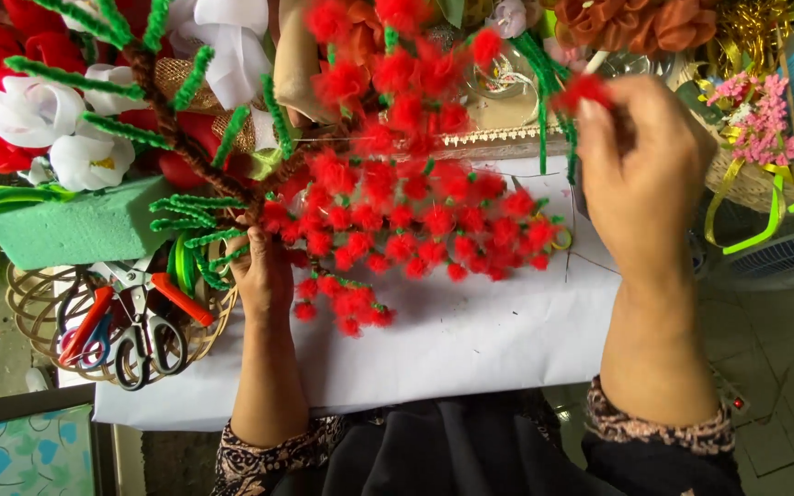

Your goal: The person assembles a decorative tree by attaching red pom-pom flowers to green pipe cleaner branches using a hot glue gun. They repeatedly apply glue and press the pom-poms onto the branches, gradually building up the foliage.

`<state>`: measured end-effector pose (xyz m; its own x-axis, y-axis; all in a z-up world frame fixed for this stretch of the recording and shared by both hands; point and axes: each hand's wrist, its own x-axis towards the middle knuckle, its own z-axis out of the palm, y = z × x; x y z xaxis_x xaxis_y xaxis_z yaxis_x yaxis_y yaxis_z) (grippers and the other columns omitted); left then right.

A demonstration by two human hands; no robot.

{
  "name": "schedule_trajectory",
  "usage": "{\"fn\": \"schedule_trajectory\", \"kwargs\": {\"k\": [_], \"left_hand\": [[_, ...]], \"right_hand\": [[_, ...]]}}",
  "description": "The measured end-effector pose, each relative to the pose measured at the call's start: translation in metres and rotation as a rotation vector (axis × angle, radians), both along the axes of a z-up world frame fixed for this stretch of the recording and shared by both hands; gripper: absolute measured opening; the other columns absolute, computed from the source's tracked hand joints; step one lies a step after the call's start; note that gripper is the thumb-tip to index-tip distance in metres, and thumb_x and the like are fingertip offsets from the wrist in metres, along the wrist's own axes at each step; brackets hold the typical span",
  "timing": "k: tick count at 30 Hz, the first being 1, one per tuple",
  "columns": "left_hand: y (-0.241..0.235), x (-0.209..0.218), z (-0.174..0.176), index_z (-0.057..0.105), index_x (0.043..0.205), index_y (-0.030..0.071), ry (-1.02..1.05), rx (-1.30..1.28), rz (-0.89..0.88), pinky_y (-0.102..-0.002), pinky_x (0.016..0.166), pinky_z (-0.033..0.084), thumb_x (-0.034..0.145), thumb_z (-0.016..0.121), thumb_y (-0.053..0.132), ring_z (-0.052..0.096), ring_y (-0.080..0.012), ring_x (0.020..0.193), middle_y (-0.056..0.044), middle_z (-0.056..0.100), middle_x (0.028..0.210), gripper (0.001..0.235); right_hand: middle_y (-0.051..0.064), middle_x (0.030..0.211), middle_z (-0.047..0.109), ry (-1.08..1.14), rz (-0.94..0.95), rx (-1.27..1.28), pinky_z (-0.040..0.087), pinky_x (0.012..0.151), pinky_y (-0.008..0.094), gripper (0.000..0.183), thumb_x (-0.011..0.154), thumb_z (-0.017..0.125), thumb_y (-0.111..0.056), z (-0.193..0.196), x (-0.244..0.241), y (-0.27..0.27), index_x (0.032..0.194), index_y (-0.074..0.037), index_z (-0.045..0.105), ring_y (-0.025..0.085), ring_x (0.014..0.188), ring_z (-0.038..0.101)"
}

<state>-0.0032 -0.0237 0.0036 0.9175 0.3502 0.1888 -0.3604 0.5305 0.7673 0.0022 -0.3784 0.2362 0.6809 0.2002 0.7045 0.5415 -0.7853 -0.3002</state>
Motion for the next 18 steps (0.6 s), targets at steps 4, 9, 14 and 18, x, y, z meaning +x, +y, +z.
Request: {"fn": "schedule_trajectory", "kwargs": {"k": [4,9,14,18], "left_hand": [[-0.015,-0.002,0.026,0.051,0.086,0.014,0.066,0.135,0.091,-0.032,0.040,0.055,0.095,0.059,0.035,0.055,-0.0170,0.048,-0.004,0.050,0.069,0.024],[-0.010,0.016,-0.015,0.054,0.082,0.009,-0.142,0.252,0.274,-0.031,0.084,0.045,0.100,0.056,0.012,0.049,-0.0095,0.078,-0.005,0.056,0.078,0.018],[-0.018,0.029,-0.013,0.056,0.083,0.005,-0.214,0.356,0.272,-0.029,0.081,0.045,0.101,0.053,0.013,0.046,-0.0087,0.080,-0.003,0.047,0.086,0.020],[-0.013,0.035,-0.020,0.056,0.089,0.007,-0.212,0.388,0.248,-0.027,0.081,0.042,0.102,0.052,0.014,0.044,-0.0072,0.083,0.000,0.046,0.088,0.015]], "right_hand": [[0.018,0.086,0.063,0.036,-0.187,0.352,0.047,0.064,0.033,0.003,0.107,0.057,0.006,-0.055,-0.067,-0.015,0.105,0.007,0.055,0.023,0.070,0.060],[0.016,0.071,0.059,0.104,-0.158,0.522,0.053,0.061,0.037,0.005,0.095,0.064,0.003,-0.126,-0.089,-0.011,0.092,0.007,0.062,0.028,0.058,0.060],[0.010,0.076,0.060,0.089,-0.151,0.170,0.052,0.059,0.034,0.007,0.089,0.072,-0.001,-0.163,-0.065,-0.011,0.093,-0.001,0.066,0.029,0.067,0.063],[0.006,0.084,0.060,0.128,-0.166,0.040,0.053,0.068,0.036,0.010,0.088,0.070,-0.005,-0.167,-0.051,-0.004,0.098,-0.007,0.067,0.028,0.078,0.065]]}}
